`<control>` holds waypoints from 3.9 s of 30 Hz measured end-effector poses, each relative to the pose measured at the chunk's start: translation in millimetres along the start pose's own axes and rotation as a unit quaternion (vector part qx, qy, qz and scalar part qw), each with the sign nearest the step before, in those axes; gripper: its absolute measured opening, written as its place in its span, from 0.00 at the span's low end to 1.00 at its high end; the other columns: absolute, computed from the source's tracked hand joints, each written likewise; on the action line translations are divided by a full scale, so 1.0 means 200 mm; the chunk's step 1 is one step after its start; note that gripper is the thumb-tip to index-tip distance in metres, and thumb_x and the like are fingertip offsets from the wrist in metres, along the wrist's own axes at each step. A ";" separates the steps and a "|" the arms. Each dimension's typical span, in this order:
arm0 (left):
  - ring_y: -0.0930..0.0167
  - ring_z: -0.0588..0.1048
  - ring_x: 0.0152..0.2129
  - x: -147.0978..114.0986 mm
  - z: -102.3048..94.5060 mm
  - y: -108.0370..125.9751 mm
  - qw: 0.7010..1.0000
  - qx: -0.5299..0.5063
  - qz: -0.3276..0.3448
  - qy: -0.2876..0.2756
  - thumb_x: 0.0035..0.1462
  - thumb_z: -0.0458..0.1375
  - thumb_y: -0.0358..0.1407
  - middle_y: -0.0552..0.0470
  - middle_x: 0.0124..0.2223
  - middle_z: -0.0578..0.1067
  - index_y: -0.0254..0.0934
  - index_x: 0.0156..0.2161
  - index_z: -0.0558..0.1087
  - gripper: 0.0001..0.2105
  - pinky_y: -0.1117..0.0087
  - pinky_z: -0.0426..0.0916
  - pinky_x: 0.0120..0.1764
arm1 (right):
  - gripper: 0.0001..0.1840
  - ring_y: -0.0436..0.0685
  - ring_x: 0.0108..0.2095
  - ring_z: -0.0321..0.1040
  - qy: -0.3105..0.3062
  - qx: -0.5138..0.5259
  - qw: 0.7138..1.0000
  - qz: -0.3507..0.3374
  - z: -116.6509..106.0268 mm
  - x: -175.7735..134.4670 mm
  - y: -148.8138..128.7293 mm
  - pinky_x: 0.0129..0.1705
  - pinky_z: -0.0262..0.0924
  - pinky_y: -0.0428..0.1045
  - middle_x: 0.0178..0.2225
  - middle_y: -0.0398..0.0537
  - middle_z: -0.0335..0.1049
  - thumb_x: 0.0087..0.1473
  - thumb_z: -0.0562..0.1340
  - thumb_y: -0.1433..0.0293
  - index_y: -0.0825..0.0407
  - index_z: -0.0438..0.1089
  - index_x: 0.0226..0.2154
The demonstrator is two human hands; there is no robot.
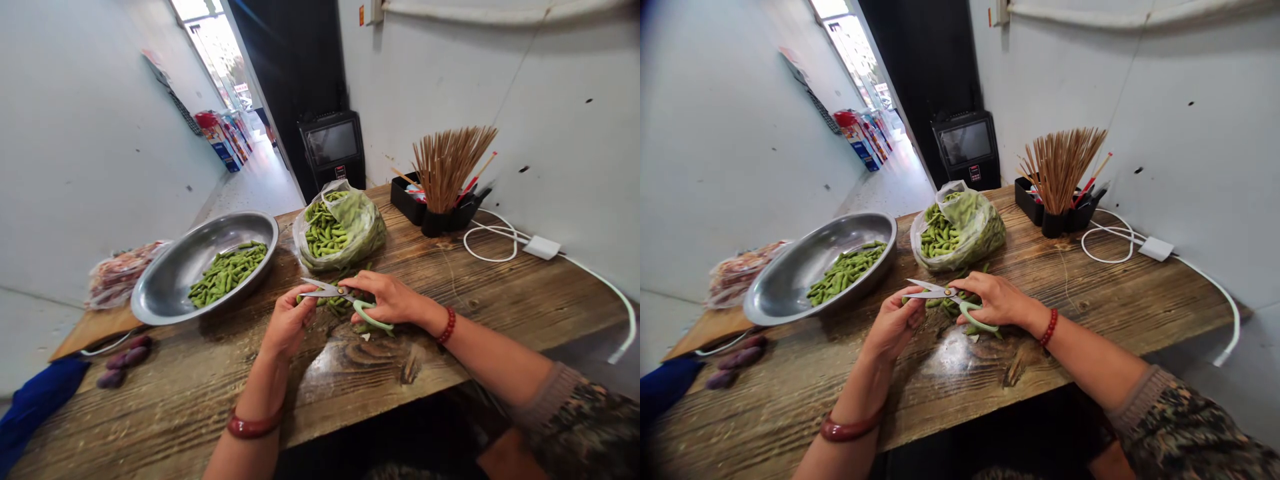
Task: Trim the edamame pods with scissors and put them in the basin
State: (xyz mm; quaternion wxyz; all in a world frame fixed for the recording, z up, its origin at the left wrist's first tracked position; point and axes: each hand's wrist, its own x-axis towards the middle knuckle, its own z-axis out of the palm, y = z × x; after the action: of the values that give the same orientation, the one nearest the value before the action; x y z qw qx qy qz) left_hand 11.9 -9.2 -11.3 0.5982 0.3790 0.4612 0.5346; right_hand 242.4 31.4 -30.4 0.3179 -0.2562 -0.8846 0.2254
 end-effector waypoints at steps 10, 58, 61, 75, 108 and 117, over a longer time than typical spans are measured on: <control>0.82 0.55 0.13 -0.01 0.01 0.01 0.999 0.026 0.009 -0.017 0.43 0.69 0.37 0.60 0.18 0.64 0.34 0.33 0.76 0.12 0.77 0.46 0.17 | 0.35 0.53 0.34 0.65 -0.002 0.029 1.000 -0.001 0.01 0.00 0.00 0.37 0.61 0.47 0.38 0.49 0.68 0.48 0.69 0.58 0.53 0.64 0.56; 0.70 0.69 0.25 0.06 -0.07 0.01 0.943 0.304 0.124 0.054 0.44 0.65 0.33 0.51 0.27 0.73 0.37 0.27 0.77 0.02 0.73 0.61 0.28 | 0.27 0.53 0.34 0.69 0.037 0.043 0.997 0.043 -0.01 0.01 0.03 0.37 0.63 0.47 0.37 0.50 0.75 0.49 0.68 0.61 0.53 0.71 0.50; 0.67 0.69 0.28 0.06 -0.06 -0.02 0.858 0.484 0.170 0.026 0.45 0.64 0.31 0.50 0.29 0.73 0.41 0.27 0.78 0.02 0.71 0.59 0.32 | 0.28 0.53 0.34 0.69 0.037 0.042 0.997 0.045 0.00 0.01 0.03 0.38 0.64 0.47 0.38 0.50 0.75 0.48 0.68 0.61 0.53 0.70 0.51; 0.75 0.64 0.21 0.05 -0.06 0.01 0.968 0.233 0.083 0.039 0.45 0.67 0.38 0.54 0.24 0.69 0.34 0.28 0.75 0.09 0.76 0.55 0.23 | 0.25 0.54 0.36 0.71 0.059 0.066 0.995 0.055 0.00 0.01 0.04 0.40 0.64 0.47 0.39 0.50 0.76 0.49 0.68 0.63 0.53 0.72 0.49; 0.81 0.65 0.18 0.00 0.02 0.03 0.999 0.039 0.016 -0.027 0.47 0.67 0.35 0.49 0.31 0.77 0.32 0.39 0.76 0.13 0.82 0.54 0.16 | 0.34 0.53 0.34 0.66 0.009 0.001 0.999 0.051 0.03 -0.01 0.05 0.37 0.62 0.48 0.38 0.49 0.69 0.47 0.69 0.59 0.52 0.64 0.55; 0.81 0.63 0.16 0.00 0.02 0.01 0.996 0.083 0.016 0.001 0.41 0.69 0.37 0.51 0.28 0.76 0.32 0.34 0.78 0.13 0.80 0.51 0.16 | 0.34 0.53 0.35 0.66 -0.004 0.009 1.000 0.023 0.02 -0.01 0.03 0.37 0.62 0.47 0.39 0.49 0.69 0.48 0.68 0.58 0.52 0.64 0.56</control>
State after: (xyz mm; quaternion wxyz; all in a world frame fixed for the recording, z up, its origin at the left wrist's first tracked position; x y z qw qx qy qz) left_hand 14.3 -9.2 -7.7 0.5553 0.4341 0.4983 0.5049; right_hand 242.3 34.1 -37.9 0.3109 -0.2730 -0.8777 0.2416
